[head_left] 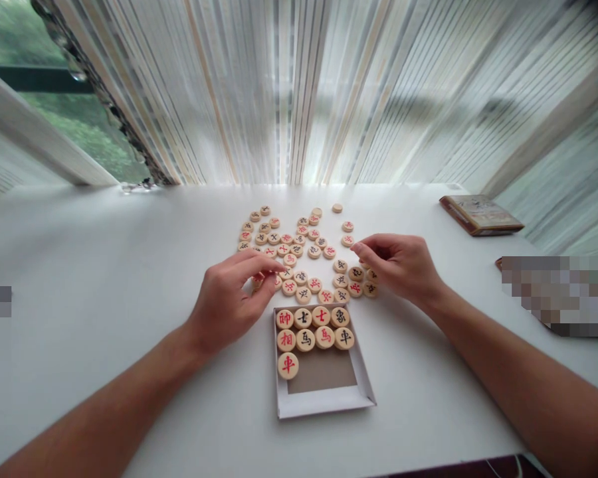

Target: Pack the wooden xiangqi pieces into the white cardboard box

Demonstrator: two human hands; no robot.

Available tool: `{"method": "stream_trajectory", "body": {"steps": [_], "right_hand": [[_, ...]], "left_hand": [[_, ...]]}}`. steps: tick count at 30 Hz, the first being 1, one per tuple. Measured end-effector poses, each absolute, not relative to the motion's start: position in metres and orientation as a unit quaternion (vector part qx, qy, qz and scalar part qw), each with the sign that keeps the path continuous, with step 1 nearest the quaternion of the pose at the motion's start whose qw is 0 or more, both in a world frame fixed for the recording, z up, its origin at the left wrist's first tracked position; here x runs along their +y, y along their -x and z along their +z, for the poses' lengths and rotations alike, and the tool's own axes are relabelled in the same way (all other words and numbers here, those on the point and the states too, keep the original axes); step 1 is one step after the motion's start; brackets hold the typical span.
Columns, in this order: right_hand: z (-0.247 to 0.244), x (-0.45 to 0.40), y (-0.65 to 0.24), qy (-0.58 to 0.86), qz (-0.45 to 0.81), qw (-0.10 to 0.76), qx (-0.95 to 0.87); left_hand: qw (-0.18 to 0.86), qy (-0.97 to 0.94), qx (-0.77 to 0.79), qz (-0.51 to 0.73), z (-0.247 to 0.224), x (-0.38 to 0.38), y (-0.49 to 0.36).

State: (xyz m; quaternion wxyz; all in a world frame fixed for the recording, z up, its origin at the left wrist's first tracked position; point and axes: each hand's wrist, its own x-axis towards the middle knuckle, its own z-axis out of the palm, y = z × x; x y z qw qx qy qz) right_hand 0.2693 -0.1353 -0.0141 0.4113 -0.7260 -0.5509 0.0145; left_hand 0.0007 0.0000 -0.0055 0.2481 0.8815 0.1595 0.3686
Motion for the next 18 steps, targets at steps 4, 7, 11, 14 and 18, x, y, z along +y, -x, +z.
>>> {"method": "stream_trajectory", "body": {"steps": [4, 7, 11, 14, 18], "right_hand": [[-0.0146, -0.1351, -0.27, 0.714, 0.037, 0.391, -0.58], [-0.014, -0.1352, -0.2716, 0.699, 0.058, 0.371, -0.609], [-0.0139, -0.1353, -0.2719, 0.689, 0.075, 0.335, -0.638], [-0.0149, -0.1353, -0.2713, 0.689, 0.065, 0.317, -0.649], [-0.0163, -0.1348, -0.2718, 0.689, 0.055, 0.32, -0.648]], "left_hand": [[0.256, -0.883, 0.165, 0.356, -0.0088, 0.0001, -0.0021], [0.261, -0.883, 0.163, 0.354, -0.0096, -0.0003, -0.0029], [0.255, -0.887, 0.17, 0.347, -0.0092, -0.0005, -0.0029], [0.25, -0.889, 0.173, 0.344, -0.0086, -0.0009, -0.0028], [0.255, -0.888, 0.176, 0.341, -0.008, -0.0015, -0.0032]]}}
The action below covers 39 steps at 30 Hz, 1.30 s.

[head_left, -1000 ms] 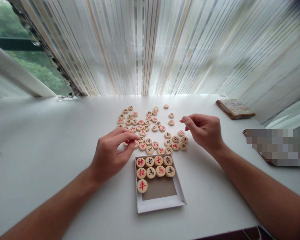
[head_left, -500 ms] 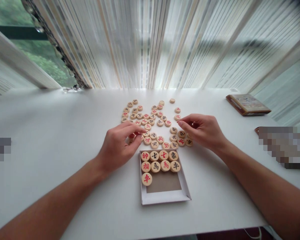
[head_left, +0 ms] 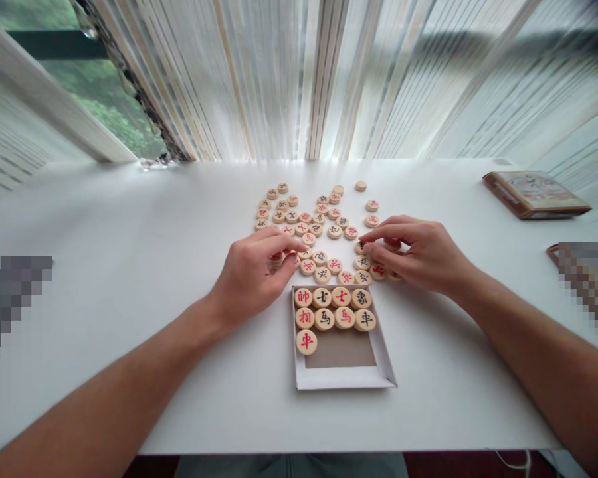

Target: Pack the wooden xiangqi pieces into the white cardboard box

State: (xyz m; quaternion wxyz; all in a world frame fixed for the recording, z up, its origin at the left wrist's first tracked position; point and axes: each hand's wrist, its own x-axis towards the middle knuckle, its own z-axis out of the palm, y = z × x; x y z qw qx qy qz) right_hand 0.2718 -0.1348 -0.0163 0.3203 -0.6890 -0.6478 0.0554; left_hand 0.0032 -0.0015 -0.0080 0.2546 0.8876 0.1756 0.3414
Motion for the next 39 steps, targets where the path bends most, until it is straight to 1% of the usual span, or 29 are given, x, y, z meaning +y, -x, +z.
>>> {"method": "stream_trajectory", "body": {"steps": [7, 14, 21, 28, 39], "right_hand": [[-0.015, -0.134, -0.272, 0.69, 0.039, 0.299, -0.657], [-0.013, -0.135, -0.269, 0.684, 0.037, 0.322, -0.653], [-0.015, -0.133, -0.268, 0.678, 0.026, 0.316, -0.663], [-0.017, -0.133, -0.27, 0.678, 0.023, 0.362, -0.639], [-0.015, -0.134, -0.269, 0.686, 0.012, 0.375, -0.623]], "left_hand": [[0.254, -0.888, 0.184, 0.336, -0.008, 0.0, -0.003], [0.254, -0.887, 0.188, 0.336, -0.008, 0.0, -0.004], [0.259, -0.88, 0.196, 0.347, -0.001, 0.003, 0.0], [0.208, -0.864, 0.255, 0.38, 0.002, 0.022, 0.004], [0.212, -0.853, 0.302, 0.37, -0.008, 0.028, 0.003]]}}
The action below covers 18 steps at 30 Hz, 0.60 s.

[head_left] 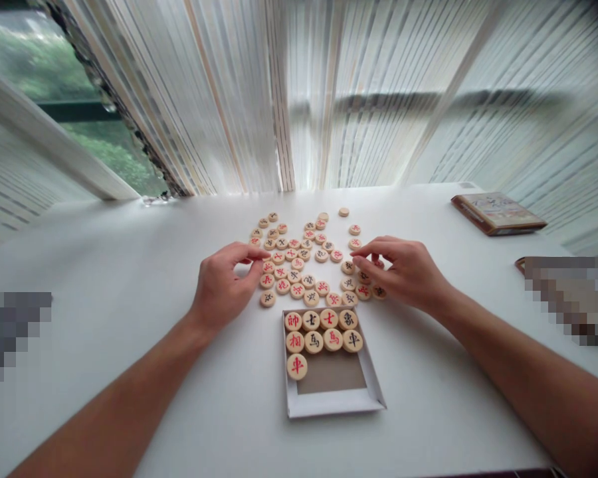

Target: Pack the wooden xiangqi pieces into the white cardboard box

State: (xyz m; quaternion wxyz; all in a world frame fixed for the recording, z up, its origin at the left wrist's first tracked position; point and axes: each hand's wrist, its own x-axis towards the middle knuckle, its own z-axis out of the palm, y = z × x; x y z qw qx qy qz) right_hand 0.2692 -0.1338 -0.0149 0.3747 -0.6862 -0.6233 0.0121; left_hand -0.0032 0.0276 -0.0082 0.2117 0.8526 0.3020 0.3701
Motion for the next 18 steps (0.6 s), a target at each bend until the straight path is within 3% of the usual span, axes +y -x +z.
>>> {"method": "stream_trajectory", "body": {"steps": [18], "right_hand": [[-0.014, -0.135, -0.268, 0.701, 0.016, 0.356, -0.617]], "left_hand": [[0.235, -0.868, 0.271, 0.343, -0.008, 0.017, -0.002]]}}
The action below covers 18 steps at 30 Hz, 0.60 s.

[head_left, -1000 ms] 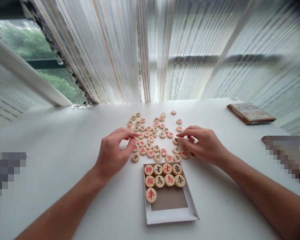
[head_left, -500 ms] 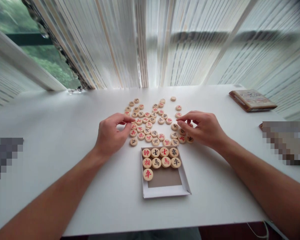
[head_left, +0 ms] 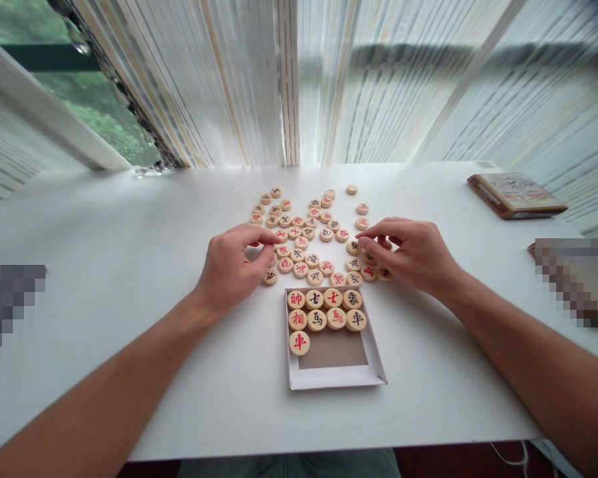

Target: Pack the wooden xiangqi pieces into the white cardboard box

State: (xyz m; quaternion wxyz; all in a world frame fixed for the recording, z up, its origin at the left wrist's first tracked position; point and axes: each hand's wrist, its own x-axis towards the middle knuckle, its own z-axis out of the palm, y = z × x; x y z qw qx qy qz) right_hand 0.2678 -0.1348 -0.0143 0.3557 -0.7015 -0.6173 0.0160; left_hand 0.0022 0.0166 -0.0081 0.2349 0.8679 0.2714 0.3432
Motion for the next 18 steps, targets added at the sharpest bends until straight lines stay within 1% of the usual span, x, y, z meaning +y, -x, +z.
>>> {"method": "stream_trajectory", "body": {"steps": [7, 18], "right_hand": [[-0.0148, -0.1353, -0.2674, 0.694, 0.027, 0.35, -0.629], [-0.0114, -0.1372, -0.266, 0.691, 0.048, 0.309, -0.652]], "left_hand": [[0.25, -0.87, 0.266, 0.332, -0.0082, 0.0151, -0.0028], [0.263, -0.871, 0.252, 0.329, -0.0121, 0.0174, -0.0022]]}}
